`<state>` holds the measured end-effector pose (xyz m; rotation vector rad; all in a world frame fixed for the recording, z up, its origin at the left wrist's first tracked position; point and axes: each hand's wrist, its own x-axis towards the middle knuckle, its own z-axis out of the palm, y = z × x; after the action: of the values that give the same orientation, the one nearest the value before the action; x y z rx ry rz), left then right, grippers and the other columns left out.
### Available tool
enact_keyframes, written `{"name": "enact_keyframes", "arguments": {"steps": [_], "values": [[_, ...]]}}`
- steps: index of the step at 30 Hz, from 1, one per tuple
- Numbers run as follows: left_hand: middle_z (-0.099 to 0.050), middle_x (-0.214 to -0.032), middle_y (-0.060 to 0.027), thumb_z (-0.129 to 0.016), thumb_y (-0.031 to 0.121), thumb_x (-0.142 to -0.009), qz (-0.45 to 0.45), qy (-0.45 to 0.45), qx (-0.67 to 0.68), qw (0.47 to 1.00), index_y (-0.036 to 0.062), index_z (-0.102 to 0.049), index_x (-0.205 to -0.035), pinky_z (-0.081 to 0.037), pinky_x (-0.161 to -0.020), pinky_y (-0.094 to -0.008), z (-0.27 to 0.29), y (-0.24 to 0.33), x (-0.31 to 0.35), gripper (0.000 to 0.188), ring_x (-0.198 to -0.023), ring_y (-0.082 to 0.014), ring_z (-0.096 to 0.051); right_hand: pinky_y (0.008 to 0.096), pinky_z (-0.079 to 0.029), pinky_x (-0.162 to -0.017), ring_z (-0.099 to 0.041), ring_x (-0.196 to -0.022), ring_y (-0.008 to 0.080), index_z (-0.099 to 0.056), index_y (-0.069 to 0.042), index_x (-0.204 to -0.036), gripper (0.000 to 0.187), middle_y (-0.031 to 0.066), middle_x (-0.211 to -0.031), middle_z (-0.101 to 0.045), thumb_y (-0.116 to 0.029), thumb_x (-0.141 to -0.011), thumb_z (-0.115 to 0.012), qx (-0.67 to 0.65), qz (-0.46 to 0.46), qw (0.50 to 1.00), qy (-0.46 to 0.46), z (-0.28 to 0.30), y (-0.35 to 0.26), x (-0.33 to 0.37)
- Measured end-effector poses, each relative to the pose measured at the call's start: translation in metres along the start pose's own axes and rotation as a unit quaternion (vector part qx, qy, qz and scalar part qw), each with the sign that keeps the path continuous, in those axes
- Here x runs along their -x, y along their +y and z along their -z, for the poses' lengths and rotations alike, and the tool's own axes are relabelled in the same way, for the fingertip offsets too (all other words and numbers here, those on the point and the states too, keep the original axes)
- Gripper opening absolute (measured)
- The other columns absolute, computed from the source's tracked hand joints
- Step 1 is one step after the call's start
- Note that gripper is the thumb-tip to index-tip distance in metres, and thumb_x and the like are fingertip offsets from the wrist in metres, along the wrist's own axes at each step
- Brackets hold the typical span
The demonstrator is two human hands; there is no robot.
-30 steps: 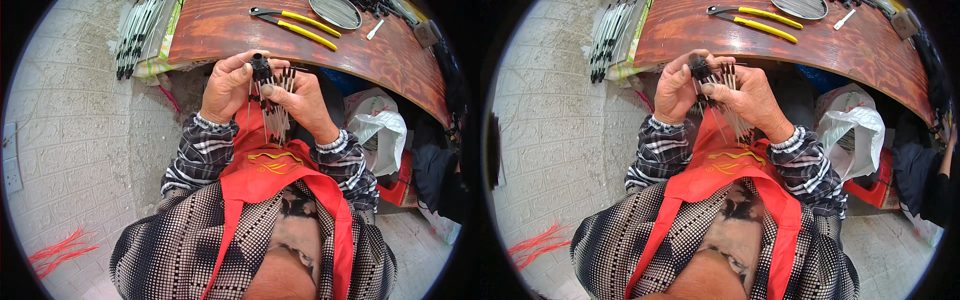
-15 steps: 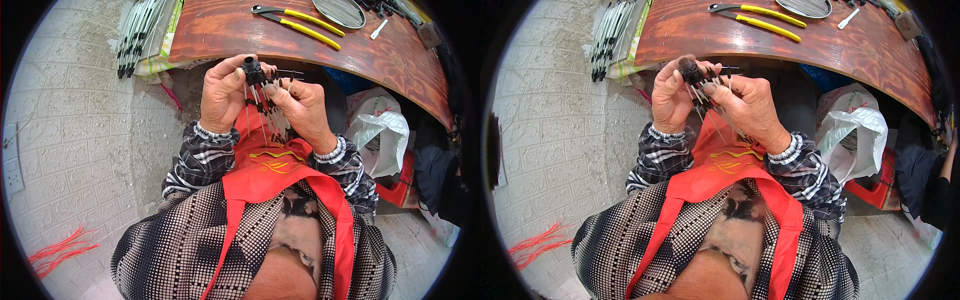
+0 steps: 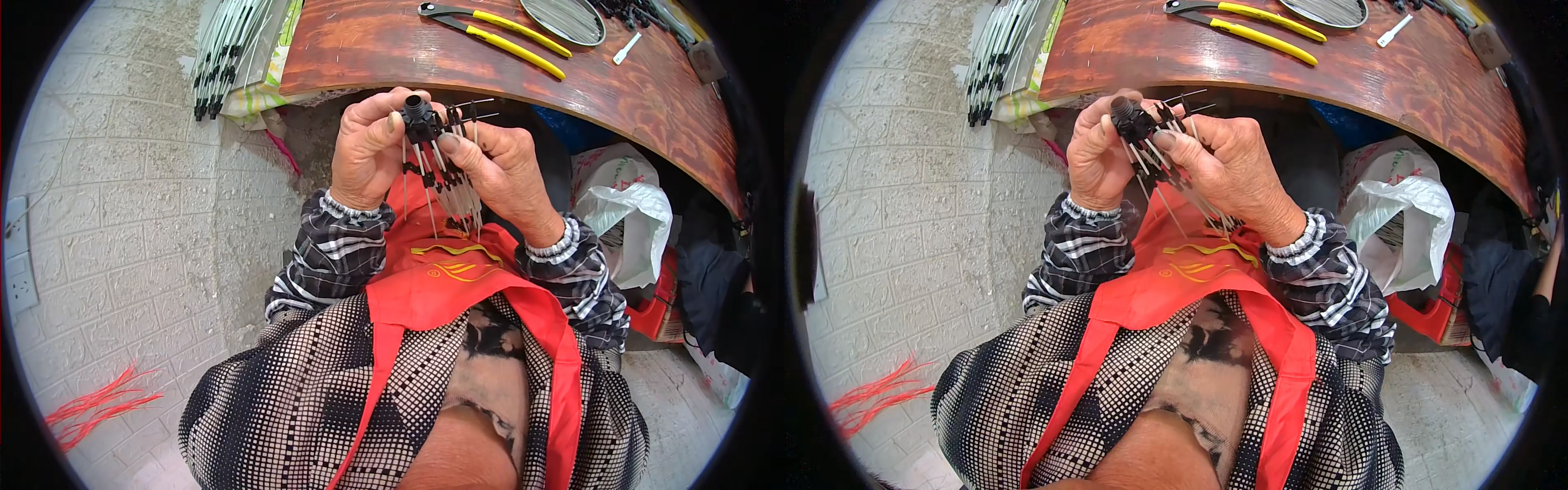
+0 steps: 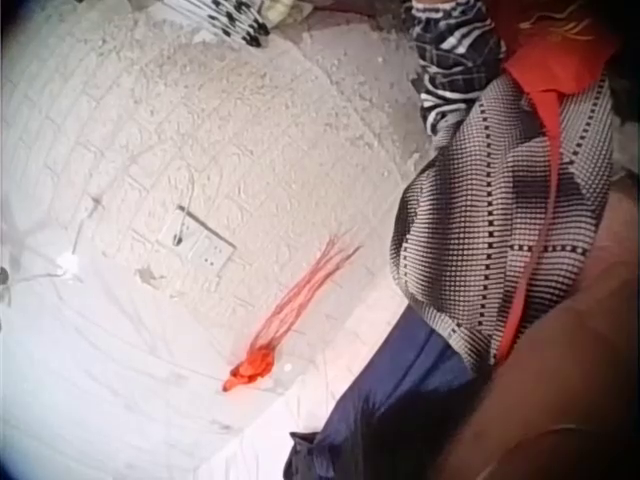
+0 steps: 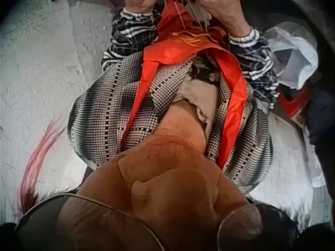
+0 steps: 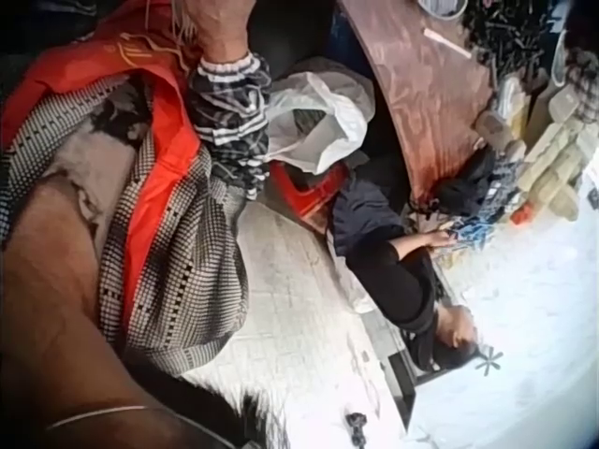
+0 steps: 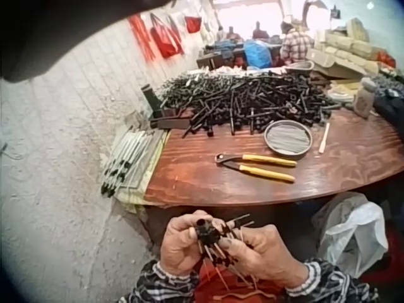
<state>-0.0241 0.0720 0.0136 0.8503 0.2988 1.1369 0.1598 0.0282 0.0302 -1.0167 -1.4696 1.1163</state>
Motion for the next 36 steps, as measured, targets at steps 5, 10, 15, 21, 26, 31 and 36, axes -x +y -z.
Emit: {"name": "enact_keyframes", "arguments": {"steps": [5,10,15,21,26,31,36], "values": [[-0.067,-0.111,-0.0144,-0.070,0.012,-0.086,-0.001,-0.023,0.005,1.000,0.0000,-0.064,-0.115,-0.051,-0.095,-0.0407,0.003,0.000,-0.001,0.032,-0.104,-0.0272,-0.065,0.0269,-0.043,-0.048,-0.054,-0.050,0.0084,-0.066,0.001,-0.077,0.027,0.0041,-0.054,-0.058,-0.021,-0.092,-0.062,-0.017,-0.005,0.999,-0.029,0.003,0.002,-0.001],[-0.067,-0.111,-0.0146,-0.069,0.011,-0.087,0.011,-0.015,0.017,1.000,0.0001,-0.064,-0.116,-0.051,-0.094,-0.0399,-0.001,0.002,-0.001,0.032,-0.103,-0.0263,-0.065,0.0267,-0.044,-0.049,-0.054,-0.052,0.0074,-0.067,0.001,-0.080,0.027,0.0033,-0.055,-0.059,-0.022,-0.093,-0.062,-0.033,-0.003,0.998,-0.049,0.005,0.005,-0.002],[-0.067,-0.110,-0.0146,-0.068,0.012,-0.088,0.023,0.029,0.011,0.999,-0.0009,-0.063,-0.117,-0.051,-0.092,-0.0375,-0.005,0.000,-0.005,0.032,-0.102,-0.0255,-0.065,0.0273,-0.045,-0.050,-0.055,-0.051,0.0100,-0.067,0.001,-0.082,0.025,0.0058,-0.057,-0.060,-0.022,-0.092,-0.062,-0.020,0.001,1.000,0.002,0.001,0.006,-0.004],[-0.068,-0.109,-0.0143,-0.066,0.013,-0.090,0.036,-0.012,0.047,0.998,-0.0021,-0.062,-0.118,-0.052,-0.091,-0.0350,-0.003,0.005,-0.016,0.033,-0.101,-0.0239,-0.065,0.0294,-0.046,-0.052,-0.058,-0.051,0.0195,-0.067,-0.001,-0.089,0.020,0.0113,-0.060,-0.061,-0.019,-0.092,-0.059,0.039,0.038,0.998,0.016,0.002,-0.006,-0.007],[-0.068,-0.108,-0.0149,-0.064,0.015,-0.091,0.053,-0.017,0.054,0.997,-0.0036,-0.061,-0.119,-0.052,-0.091,-0.0343,-0.004,0.008,-0.017,0.033,-0.100,-0.0227,-0.065,0.0308,-0.046,-0.052,-0.061,-0.053,0.0232,-0.065,-0.001,-0.093,0.018,0.0118,-0.061,-0.061,-0.018,-0.093,-0.057,0.077,0.039,0.996,-0.001,0.005,-0.014,-0.008],[-0.068,-0.108,-0.0154,-0.063,0.016,-0.092,0.060,-0.016,0.062,0.996,-0.0048,-0.060,-0.119,-0.052,-0.091,-0.0347,-0.004,0.011,-0.015,0.034,-0.099,-0.0225,-0.065,0.0315,-0.047,-0.053,-0.061,-0.053,0.0257,-0.066,-0.002,-0.094,0.019,0.0129,-0.061,-0.060,-0.018,-0.093,-0.057,0.107,0.040,0.993,-0.004,0.004,-0.018,-0.008],[-0.068,-0.108,-0.0155,-0.064,0.016,-0.091,0.061,-0.036,0.050,0.996,-0.0045,-0.060,-0.119,-0.052,-0.091,-0.0357,0.001,0.011,-0.014,0.034,-0.099,-0.0226,-0.065,0.0244,-0.038,-0.050,-0.045,-0.056,0.0061,-0.065,0.000,-0.097,0.017,0.0019,-0.062,-0.055,-0.016,-0.095,-0.059,0.082,0.042,0.995,-0.024,0.005,-0.010,-0.006]]}}
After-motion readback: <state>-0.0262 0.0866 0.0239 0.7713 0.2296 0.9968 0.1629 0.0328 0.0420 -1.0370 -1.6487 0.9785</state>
